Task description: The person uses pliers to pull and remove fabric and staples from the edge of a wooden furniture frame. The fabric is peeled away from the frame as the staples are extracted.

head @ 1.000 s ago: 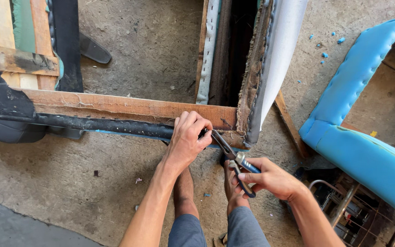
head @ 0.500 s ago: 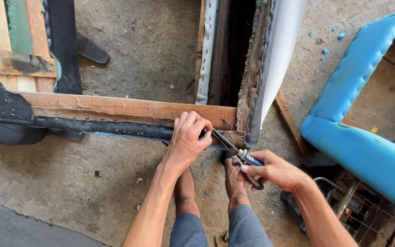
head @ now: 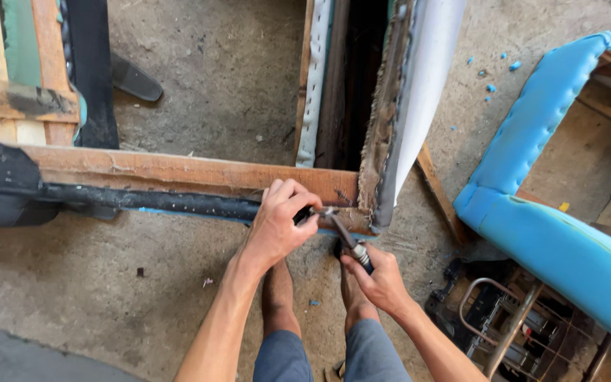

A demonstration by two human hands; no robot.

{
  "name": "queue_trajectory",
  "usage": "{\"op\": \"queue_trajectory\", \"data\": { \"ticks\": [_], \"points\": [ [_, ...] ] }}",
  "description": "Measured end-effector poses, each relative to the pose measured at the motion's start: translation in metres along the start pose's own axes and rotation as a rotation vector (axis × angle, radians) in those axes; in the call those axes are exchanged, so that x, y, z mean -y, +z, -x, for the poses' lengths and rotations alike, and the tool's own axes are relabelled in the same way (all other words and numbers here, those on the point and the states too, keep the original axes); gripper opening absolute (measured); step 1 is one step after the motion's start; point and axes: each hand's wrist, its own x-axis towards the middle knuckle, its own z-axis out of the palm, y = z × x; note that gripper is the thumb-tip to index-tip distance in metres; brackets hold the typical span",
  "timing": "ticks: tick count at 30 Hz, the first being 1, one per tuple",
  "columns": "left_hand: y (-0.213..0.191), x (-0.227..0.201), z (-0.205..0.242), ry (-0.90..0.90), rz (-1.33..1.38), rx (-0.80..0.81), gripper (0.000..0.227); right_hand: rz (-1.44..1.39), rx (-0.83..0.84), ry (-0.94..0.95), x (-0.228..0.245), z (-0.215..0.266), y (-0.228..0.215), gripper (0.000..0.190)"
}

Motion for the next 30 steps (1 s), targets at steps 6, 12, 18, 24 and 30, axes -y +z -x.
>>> {"op": "queue_trajectory", "data": {
  "ticks": [6, 12, 18, 24, 30],
  "points": [
    [0.002, 0.001, 0.001, 0.003, -0.025, 0.036, 0.017, -0.584, -0.341, 0.251, -0.015, 0.076, 0.018, 0.036],
    [0.010, -0.001, -0.002, 0.068, -0.250, 0.058, 0.013, -1.160, -0.425, 0.976, -0.043, 0.099, -0.004, 0.040],
    [-0.011, 0.003, 0.007, -0.072, -0.013, 0.060, 0.017, -0.933, -0.197, 0.867, -0.037, 0.108, -0.014, 0.035],
    [0.012, -0.020, 0.029, -0.189, -0.391, -0.001, 0.057, -0.690, 0.190, 0.486, -0.009, 0.103, -0.011, 0.035],
    [0.036, -0.022, 0.056, -0.339, -0.444, -0.121, 0.029, -0.597, 0.293, 0.417, 0.017, 0.090, -0.007, 0.032]
  ]
}}
